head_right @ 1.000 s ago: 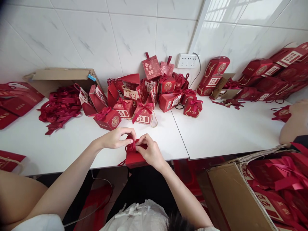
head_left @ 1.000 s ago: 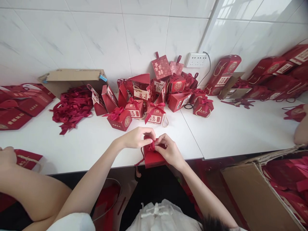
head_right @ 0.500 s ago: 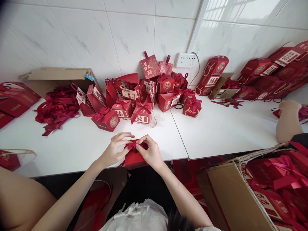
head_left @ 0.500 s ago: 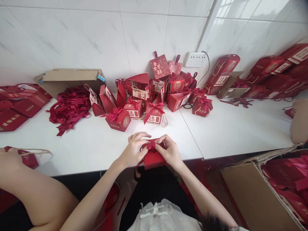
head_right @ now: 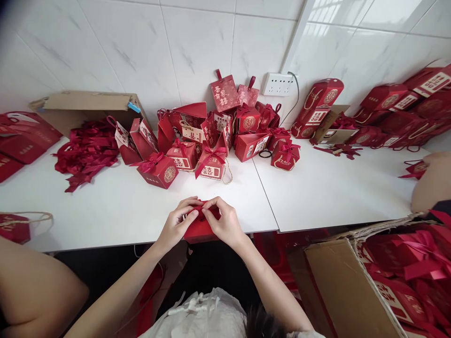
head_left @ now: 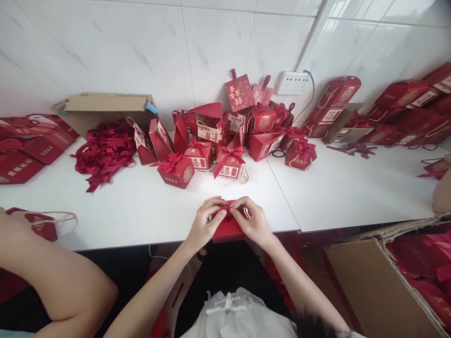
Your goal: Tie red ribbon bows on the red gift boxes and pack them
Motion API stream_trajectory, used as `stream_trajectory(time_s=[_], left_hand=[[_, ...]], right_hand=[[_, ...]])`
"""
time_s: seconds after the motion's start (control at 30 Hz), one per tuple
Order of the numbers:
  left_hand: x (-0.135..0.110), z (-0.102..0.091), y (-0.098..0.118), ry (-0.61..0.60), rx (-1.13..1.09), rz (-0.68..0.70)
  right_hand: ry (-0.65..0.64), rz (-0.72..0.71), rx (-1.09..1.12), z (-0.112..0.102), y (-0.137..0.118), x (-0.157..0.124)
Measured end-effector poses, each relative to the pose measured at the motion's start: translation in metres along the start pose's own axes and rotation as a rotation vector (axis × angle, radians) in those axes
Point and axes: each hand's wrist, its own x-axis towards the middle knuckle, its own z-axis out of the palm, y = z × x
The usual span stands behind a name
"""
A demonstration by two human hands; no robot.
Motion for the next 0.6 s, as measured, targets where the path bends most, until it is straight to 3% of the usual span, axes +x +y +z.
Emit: stream_trajectory(time_s=[0.13,0.27,0.33,0.43,0.6], left_hand=[[0.001,0.001,0.0,-0.021,-0.124,-0.048],[0.002,0.003,0.001,-0.01,-0.212,-0.13],[0.001,0.003,0.001,-0.004,-0.239,-0.141],[0.001,0.003,0.002,-0.011,-0.268,-0.143],[0.002,-0.001,0.001,-0.057,-0.308,-0.146]], right_hand=[[-0.018,-0.045,-0.075,0.002,0.0,0.001],[0.103,-0.279,-0.292,-0.002,-0.004,-0.004],[0.077,-0.361,-0.395,-0.007,-0.008,-0.008],[-0.023,-0.388,-0.54,-0.011,-0.012,-0.013],[0.006,-0.338,-0.653,-0.011,-0.009,-0.013]])
